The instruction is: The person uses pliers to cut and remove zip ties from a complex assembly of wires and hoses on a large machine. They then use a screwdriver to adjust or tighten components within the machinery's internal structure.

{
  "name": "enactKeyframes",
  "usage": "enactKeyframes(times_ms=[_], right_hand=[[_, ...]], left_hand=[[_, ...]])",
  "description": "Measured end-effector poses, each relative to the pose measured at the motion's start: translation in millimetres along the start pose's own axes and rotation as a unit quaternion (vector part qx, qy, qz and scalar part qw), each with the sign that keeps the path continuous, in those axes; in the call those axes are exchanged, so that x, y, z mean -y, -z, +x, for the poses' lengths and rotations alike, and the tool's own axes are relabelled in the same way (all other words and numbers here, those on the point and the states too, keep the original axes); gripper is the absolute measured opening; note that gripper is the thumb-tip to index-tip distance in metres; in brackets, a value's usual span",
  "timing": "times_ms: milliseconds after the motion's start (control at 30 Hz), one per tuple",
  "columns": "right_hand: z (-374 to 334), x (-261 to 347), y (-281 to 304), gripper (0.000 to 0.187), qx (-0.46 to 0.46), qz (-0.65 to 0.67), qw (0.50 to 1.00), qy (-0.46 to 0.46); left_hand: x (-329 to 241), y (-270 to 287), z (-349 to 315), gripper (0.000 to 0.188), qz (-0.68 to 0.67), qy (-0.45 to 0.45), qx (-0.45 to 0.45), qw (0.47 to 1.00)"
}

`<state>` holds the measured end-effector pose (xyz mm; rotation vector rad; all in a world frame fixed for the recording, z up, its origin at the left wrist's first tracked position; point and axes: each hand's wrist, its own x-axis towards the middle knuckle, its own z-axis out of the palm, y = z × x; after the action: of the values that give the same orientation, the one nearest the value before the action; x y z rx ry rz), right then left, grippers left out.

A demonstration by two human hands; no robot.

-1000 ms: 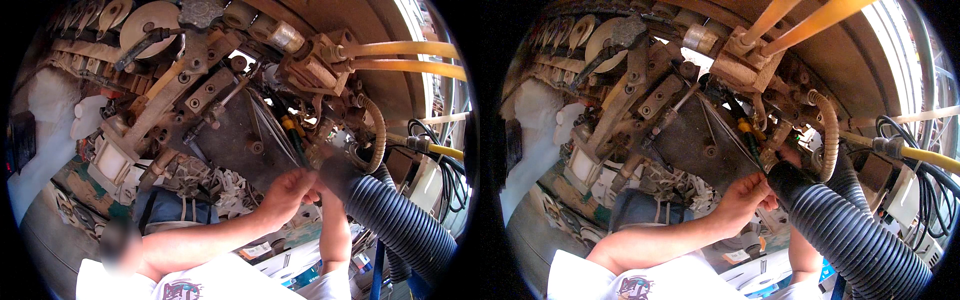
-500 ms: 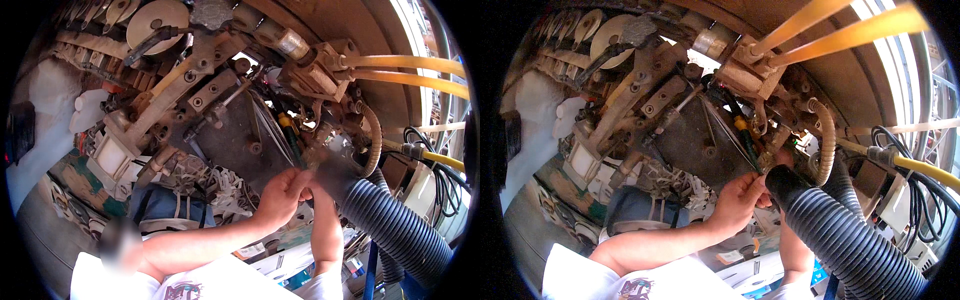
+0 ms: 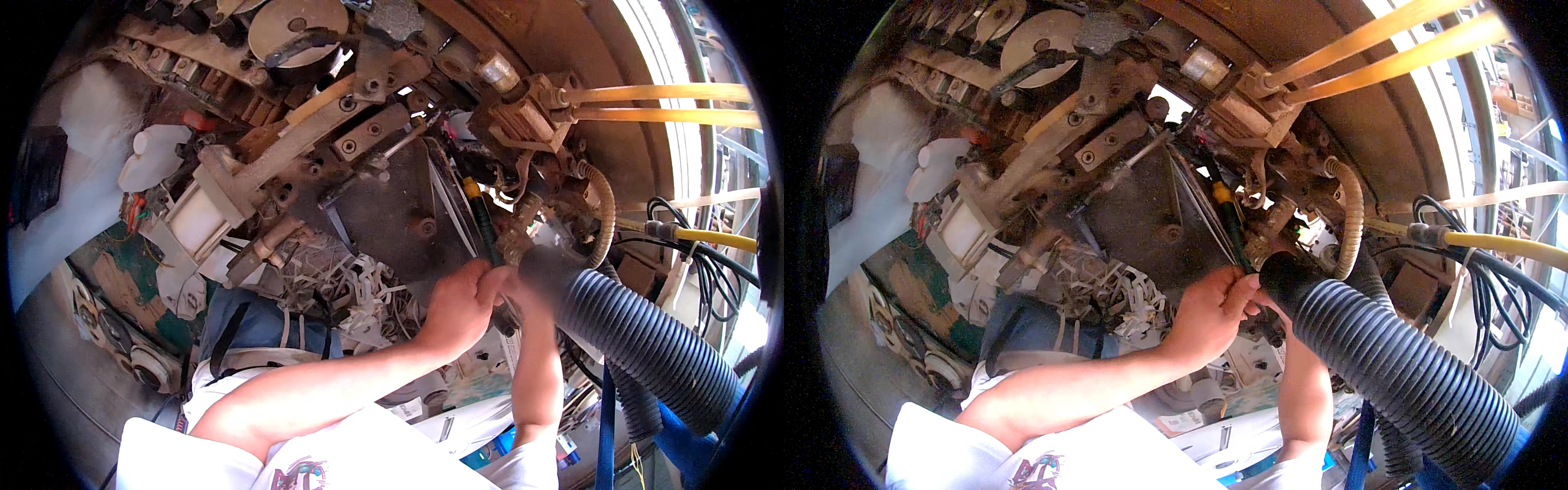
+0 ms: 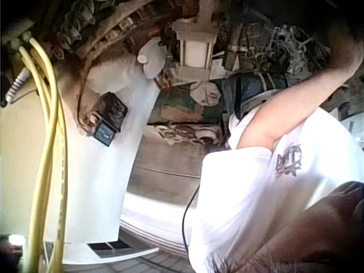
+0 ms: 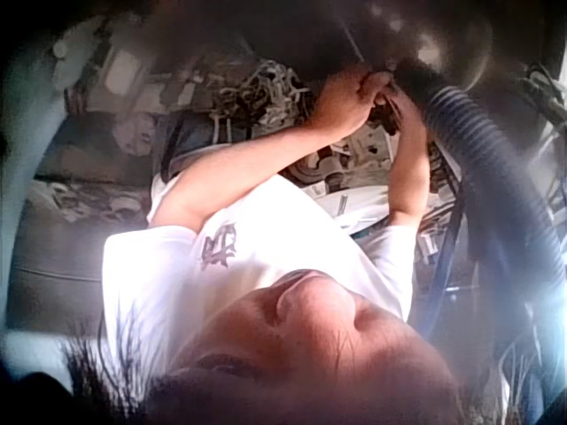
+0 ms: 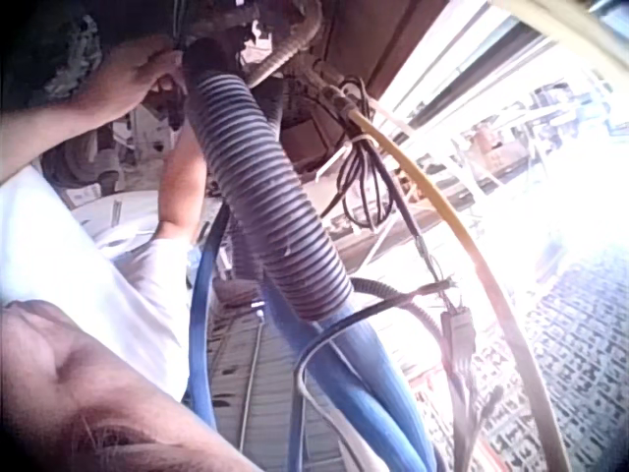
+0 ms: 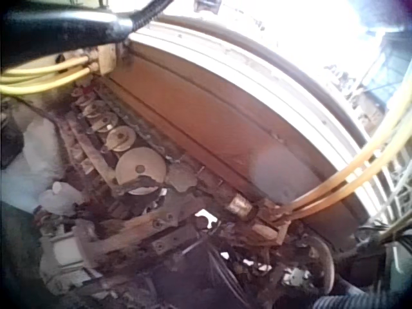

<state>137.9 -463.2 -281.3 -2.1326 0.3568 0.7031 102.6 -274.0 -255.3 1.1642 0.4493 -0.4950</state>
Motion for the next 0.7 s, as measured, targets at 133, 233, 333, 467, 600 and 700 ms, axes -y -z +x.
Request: enactKeyframes(times_ms=[133, 233, 333, 467, 600, 700], right_hand=[[-16.3, -0.4, 6.5, 0.026, 0.042, 0.029, 0.997, -0.064], [-20.0, 24.9, 5.8, 0.023, 0.055, -0.121, 0.985, -0.109], [-18.7, 0.9, 10.5, 0.025, 0.075, -0.024, 0.996, 0.049], [-9.2, 11.1, 1.8, 0.027, 0.029, -0.112, 0.991, 0.070], [-2.5, 0.0, 14.2, 0.030, 0.078, -0.295, 0.951, 0.055], [-3.7, 85.3, -9.4, 0.037, 0.086, -0.496, 0.862, 0.067]], left_hand=[[-1.5, 0.7, 4.9, 0.035, 0.011, -0.007, 0.006, 1.000], [-5.3, -1.0, 5.6, 0.035, 0.009, -0.009, -0.001, 1.000], [-7.0, 0.8, 10.7, 0.034, 0.025, -0.038, -0.018, 0.999], [-15.6, 9.0, 20.4, 0.032, 0.086, -0.029, -0.003, 0.996], [-21.9, 14.2, 21.9, 0.032, 0.153, -0.028, 0.000, 0.988], [-13.5, 20.9, 26.5, 0.030, 0.160, -0.032, 0.001, 0.987]])
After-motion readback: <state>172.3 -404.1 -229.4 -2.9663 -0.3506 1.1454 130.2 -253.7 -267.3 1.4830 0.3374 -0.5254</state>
